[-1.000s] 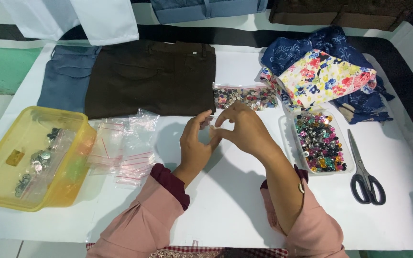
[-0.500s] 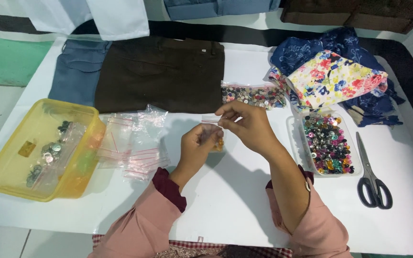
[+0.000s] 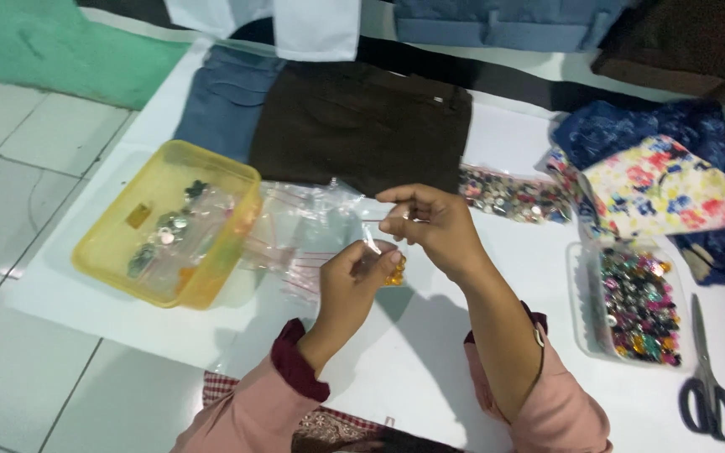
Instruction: The person sorts buttons by selecting individual buttons from a container by hand and placing them into small plastic bags.
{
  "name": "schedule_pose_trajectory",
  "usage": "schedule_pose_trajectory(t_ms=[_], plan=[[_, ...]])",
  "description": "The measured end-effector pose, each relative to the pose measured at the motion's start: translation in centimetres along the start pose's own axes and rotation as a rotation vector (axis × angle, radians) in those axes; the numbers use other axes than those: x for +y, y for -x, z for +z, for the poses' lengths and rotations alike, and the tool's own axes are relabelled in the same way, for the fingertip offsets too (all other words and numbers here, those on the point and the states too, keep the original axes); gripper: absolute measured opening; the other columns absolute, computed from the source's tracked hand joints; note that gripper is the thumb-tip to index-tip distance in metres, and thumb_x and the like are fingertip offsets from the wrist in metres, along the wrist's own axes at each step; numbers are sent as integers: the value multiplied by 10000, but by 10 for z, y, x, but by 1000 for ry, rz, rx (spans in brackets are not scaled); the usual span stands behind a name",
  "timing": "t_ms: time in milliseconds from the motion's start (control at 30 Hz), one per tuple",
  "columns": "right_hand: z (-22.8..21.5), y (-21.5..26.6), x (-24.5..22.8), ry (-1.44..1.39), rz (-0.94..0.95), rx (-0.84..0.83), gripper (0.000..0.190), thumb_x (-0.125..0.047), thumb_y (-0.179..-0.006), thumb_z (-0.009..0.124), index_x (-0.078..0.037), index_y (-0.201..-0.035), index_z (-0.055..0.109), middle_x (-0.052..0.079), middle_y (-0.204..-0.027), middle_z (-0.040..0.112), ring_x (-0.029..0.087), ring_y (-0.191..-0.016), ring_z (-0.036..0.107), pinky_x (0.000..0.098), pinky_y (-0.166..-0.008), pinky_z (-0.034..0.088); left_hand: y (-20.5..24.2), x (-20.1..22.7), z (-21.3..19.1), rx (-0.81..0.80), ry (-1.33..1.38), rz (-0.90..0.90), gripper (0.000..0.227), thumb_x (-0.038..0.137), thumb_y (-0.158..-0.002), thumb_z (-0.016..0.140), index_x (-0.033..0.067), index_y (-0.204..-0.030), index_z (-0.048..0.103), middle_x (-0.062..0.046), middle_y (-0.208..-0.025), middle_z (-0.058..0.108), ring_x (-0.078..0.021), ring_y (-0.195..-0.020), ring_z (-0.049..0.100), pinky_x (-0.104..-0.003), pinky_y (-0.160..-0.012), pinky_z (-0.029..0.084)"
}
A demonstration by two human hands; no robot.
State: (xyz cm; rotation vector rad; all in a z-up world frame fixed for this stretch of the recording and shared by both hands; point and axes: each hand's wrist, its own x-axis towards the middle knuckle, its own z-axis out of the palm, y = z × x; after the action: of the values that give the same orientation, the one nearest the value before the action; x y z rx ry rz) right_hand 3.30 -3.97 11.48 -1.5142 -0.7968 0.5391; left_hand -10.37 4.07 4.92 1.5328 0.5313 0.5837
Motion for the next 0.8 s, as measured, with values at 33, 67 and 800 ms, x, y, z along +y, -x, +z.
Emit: schedule_pose_trajectory(t_ms=[33, 67, 800], plan=[[9, -8, -2, -3, -3, -15, 370, 35, -762, 807, 27, -1125, 734, 125, -770, 726, 146, -640, 665, 227, -544, 561, 3, 9, -10, 15, -1, 1, 280, 355, -912, 782, 82, -975, 768, -127, -864, 777, -214, -818, 749, -329, -718, 590], [19, -15, -4, -23, -19, -41, 353, 29, -763, 814, 23, -1108, 741, 128, -762, 730, 147, -632, 666, 232, -538, 557, 7, 18, -21, 40, -2, 9, 261, 317, -893, 801, 71, -973, 768, -120, -909, 791, -181, -832, 736, -318, -717, 577], [245, -105, -3, -38, 93, -712, 923, -161, -810, 824, -227, -1580, 319, 202, -1069, 658, 285, -836, 749, 373, -758, 664, 7, 97, -239, 513, -494, -251, 558, 272, -845, 808, 82, -1324, 595, -103, -821, 735, -211, -822, 570, -345, -755, 470]])
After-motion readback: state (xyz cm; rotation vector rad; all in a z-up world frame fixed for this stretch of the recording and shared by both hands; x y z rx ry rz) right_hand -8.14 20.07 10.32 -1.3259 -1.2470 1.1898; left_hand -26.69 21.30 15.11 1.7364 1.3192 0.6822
